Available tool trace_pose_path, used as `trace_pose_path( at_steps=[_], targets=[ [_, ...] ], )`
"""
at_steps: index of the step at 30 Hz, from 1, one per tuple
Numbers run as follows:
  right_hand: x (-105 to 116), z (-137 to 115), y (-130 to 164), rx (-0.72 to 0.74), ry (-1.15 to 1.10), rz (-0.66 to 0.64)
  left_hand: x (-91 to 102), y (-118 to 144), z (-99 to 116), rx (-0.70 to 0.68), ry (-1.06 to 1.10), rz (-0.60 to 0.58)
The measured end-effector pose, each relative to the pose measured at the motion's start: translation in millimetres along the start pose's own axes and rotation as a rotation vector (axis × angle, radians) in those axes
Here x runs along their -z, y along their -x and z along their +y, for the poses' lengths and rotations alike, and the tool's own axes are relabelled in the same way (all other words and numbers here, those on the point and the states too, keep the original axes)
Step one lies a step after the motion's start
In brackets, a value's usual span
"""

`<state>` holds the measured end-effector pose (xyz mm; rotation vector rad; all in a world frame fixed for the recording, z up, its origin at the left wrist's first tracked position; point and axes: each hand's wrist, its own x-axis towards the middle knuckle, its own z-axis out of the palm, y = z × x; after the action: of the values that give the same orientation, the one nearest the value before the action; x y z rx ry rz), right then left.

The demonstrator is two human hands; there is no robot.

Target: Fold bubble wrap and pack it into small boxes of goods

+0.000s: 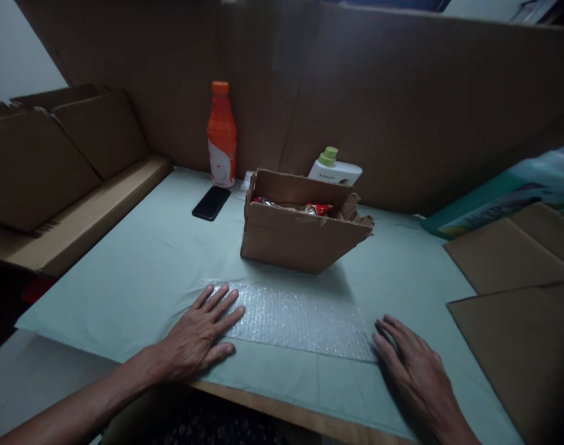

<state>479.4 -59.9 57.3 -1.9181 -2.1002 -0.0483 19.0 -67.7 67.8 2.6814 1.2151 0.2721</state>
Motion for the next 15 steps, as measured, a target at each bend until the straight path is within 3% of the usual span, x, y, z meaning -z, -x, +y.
trace_pose_path(
  at_steps=[8,12,15],
  targets=[
    [0,-52,-22,-0.078,-0.292,0.015,-1.7,-2,-2,-0.021,-0.085,0.001],
    [30,-70,-19,-0.239,-0.626,-0.021,2.8,-3,4,0.041,-0.078,0.053],
    [56,-96,-19,-0.273,-0.847,-0.088,7.7,-4,15,0.042,-0.025,0.12]
  ],
)
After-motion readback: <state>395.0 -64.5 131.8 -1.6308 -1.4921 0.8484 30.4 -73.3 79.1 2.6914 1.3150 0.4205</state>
